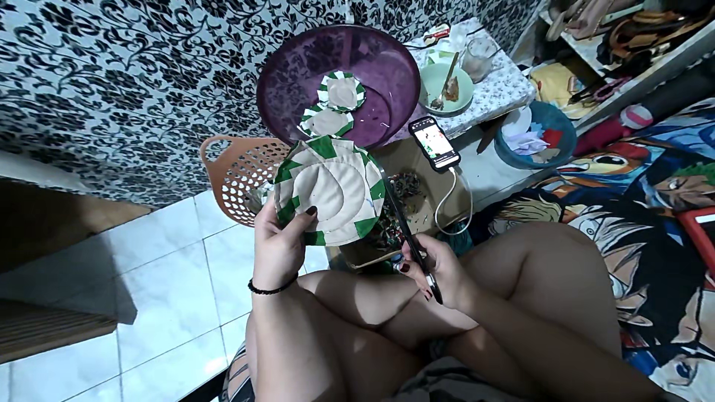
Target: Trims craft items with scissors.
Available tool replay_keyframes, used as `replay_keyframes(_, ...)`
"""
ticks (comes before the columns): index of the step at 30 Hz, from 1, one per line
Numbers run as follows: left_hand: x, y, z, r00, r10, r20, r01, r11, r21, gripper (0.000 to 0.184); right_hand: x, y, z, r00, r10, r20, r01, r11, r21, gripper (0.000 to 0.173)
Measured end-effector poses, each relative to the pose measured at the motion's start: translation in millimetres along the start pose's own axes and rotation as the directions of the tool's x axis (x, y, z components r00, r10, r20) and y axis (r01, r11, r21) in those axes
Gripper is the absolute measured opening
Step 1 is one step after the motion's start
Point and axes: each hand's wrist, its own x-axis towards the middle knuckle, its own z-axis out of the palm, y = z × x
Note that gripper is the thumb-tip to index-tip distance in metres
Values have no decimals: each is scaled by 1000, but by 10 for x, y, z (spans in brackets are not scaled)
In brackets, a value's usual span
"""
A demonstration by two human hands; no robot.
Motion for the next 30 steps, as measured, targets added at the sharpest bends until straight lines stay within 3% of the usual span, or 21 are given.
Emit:
replay_keyframes(14, 9, 46, -219, 998, 64, 12, -65, 994, 85, 44, -25, -27, -7, 999, 3, 49, -1, 999, -37, 28)
replay_keyframes(24, 27, 48, -217, 999, 24, -30, -23, 1000, 12, 48, -6, -20, -12, 998, -14, 64, 18, 998, -55, 25)
replay_keyframes(27, 36, 51, -189, 1000, -6, -28, 4, 997, -81, 55, -5, -16, -16, 995, -41, 88, 45, 998, -42, 25)
replay_keyframes(30, 29, 4, -151, 1000, -25, -1, 24, 944, -328, 37, -6, -24, 7, 991, -73, 112, 76, 997, -22, 27)
